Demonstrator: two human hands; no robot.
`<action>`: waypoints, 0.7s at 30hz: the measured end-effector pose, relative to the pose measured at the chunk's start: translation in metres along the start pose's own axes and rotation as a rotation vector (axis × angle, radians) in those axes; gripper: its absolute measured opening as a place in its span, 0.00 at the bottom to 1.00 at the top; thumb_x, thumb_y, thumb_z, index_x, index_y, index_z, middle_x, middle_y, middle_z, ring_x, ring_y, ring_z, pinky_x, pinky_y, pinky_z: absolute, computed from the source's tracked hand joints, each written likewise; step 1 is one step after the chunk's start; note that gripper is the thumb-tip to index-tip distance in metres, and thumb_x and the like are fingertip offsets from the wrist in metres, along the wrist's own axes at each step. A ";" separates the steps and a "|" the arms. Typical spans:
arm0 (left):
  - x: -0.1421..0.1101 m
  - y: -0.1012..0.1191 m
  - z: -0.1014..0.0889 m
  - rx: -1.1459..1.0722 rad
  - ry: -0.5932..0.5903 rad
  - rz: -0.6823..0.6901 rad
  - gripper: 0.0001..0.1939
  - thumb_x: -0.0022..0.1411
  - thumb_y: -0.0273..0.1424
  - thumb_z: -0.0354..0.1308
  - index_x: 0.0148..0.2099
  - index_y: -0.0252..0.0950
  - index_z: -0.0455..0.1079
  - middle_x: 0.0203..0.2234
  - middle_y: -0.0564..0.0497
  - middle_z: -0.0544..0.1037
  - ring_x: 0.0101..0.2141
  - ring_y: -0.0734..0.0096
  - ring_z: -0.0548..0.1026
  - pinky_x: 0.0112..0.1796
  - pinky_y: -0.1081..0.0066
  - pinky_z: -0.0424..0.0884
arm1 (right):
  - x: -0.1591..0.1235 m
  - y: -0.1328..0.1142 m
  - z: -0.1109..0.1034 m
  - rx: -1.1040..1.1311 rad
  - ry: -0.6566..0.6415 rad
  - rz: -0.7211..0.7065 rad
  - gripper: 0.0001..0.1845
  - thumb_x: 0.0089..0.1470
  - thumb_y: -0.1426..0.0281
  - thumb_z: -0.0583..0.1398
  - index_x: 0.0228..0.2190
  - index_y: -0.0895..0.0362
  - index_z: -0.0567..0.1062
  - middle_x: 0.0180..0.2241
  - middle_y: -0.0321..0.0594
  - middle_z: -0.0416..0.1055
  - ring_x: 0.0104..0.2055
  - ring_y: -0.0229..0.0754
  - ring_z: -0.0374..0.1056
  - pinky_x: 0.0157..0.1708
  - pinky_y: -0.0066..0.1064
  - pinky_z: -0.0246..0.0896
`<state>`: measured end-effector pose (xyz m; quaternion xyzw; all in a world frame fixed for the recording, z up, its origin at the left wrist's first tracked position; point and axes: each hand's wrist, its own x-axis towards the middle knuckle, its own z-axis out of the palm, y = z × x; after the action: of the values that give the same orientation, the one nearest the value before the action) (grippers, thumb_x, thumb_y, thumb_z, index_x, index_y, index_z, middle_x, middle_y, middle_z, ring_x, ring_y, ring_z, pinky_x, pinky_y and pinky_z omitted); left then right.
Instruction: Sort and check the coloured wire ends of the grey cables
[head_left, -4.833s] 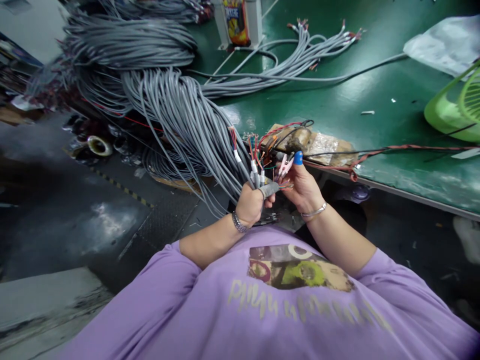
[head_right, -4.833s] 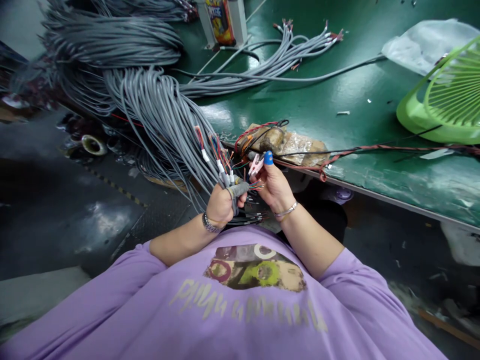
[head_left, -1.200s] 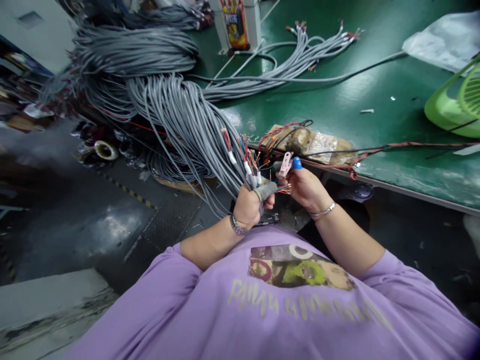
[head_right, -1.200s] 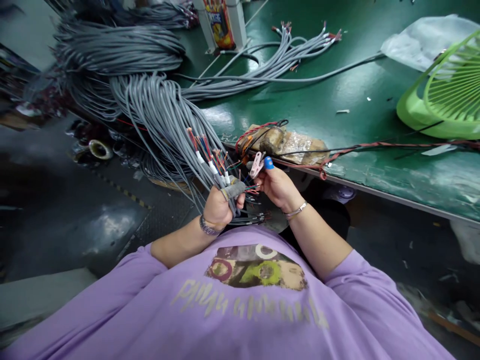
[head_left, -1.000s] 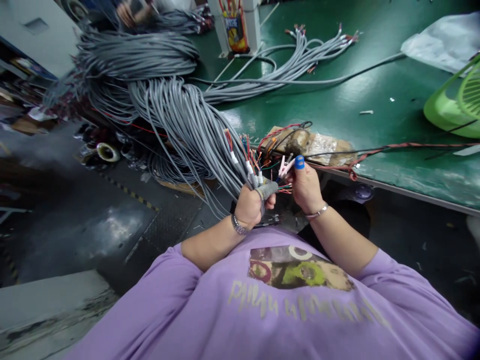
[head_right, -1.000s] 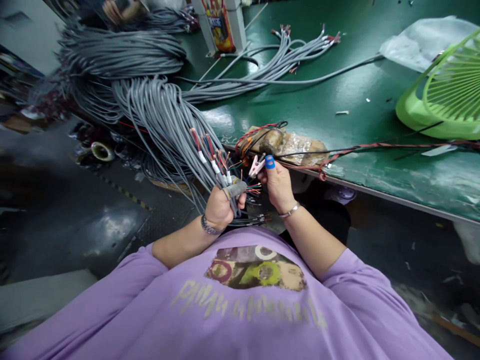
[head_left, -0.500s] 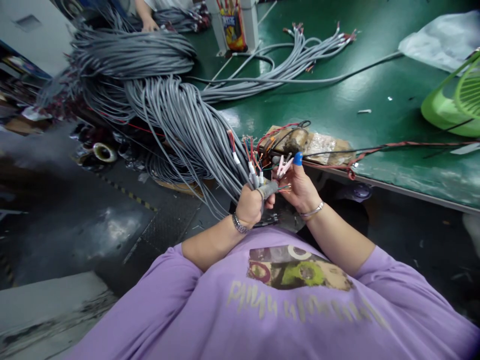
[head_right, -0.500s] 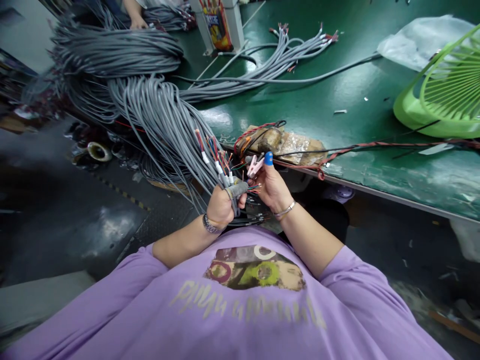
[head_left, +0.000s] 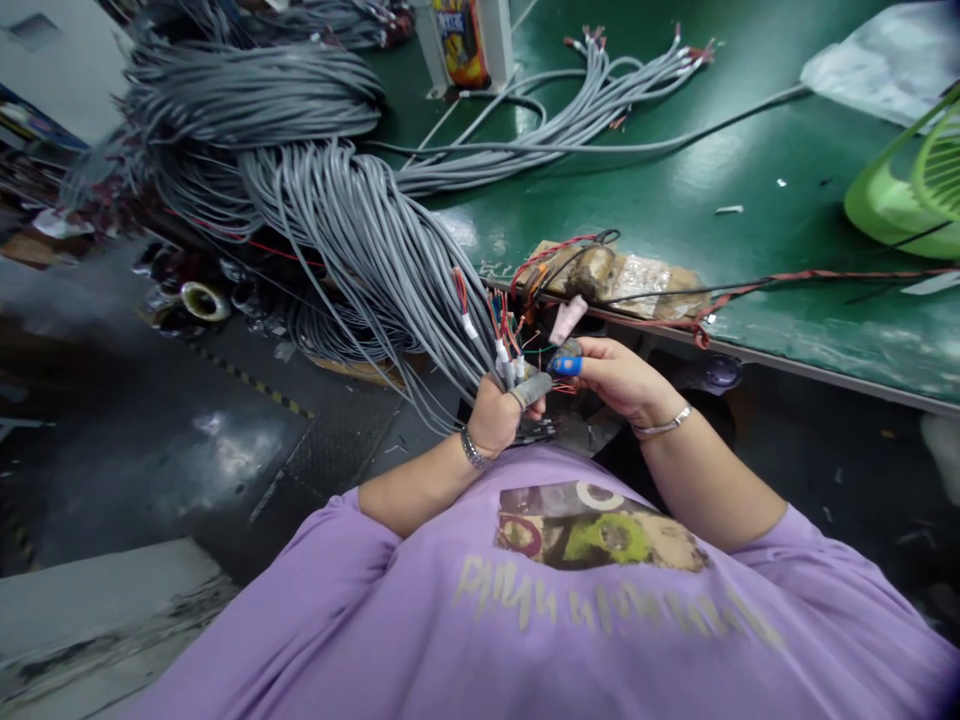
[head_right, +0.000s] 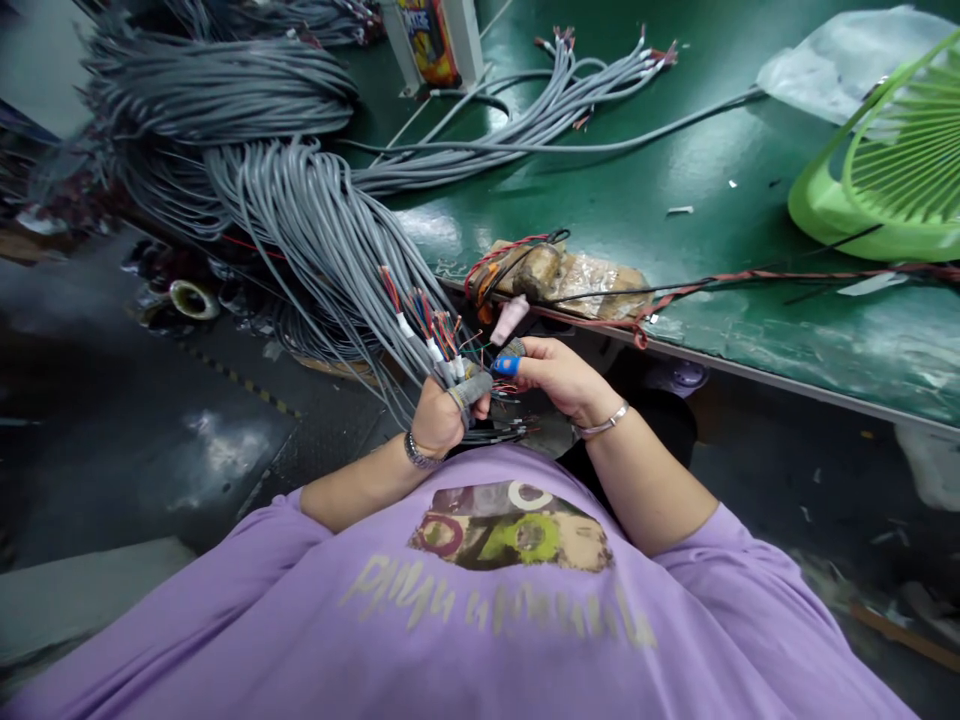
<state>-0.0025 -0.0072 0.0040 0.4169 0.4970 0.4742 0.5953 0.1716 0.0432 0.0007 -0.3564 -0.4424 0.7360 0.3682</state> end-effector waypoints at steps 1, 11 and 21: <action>0.000 0.000 0.000 0.014 -0.015 -0.007 0.22 0.49 0.45 0.70 0.22 0.34 0.68 0.14 0.55 0.71 0.15 0.81 0.66 0.20 0.77 0.64 | 0.000 -0.001 0.003 -0.009 0.001 -0.014 0.21 0.36 0.58 0.76 0.24 0.59 0.77 0.21 0.33 0.71 0.23 0.33 0.63 0.28 0.29 0.60; 0.006 0.008 -0.004 0.044 -0.116 -0.124 0.23 0.46 0.47 0.71 0.23 0.33 0.69 0.15 0.52 0.73 0.15 0.79 0.68 0.19 0.77 0.65 | -0.003 0.003 0.014 0.051 0.043 -0.077 0.23 0.42 0.53 0.74 0.30 0.56 0.77 0.24 0.35 0.75 0.25 0.37 0.70 0.29 0.30 0.67; 0.011 -0.003 -0.006 -0.024 -0.092 -0.101 0.20 0.51 0.46 0.69 0.26 0.32 0.74 0.20 0.48 0.79 0.20 0.74 0.75 0.24 0.75 0.70 | -0.007 0.030 0.027 0.122 0.285 -0.182 0.21 0.39 0.57 0.76 0.26 0.56 0.74 0.21 0.30 0.69 0.22 0.32 0.60 0.24 0.27 0.57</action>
<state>-0.0073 0.0029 -0.0023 0.4054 0.4840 0.4296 0.6456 0.1447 0.0167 -0.0157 -0.3927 -0.3708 0.6671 0.5132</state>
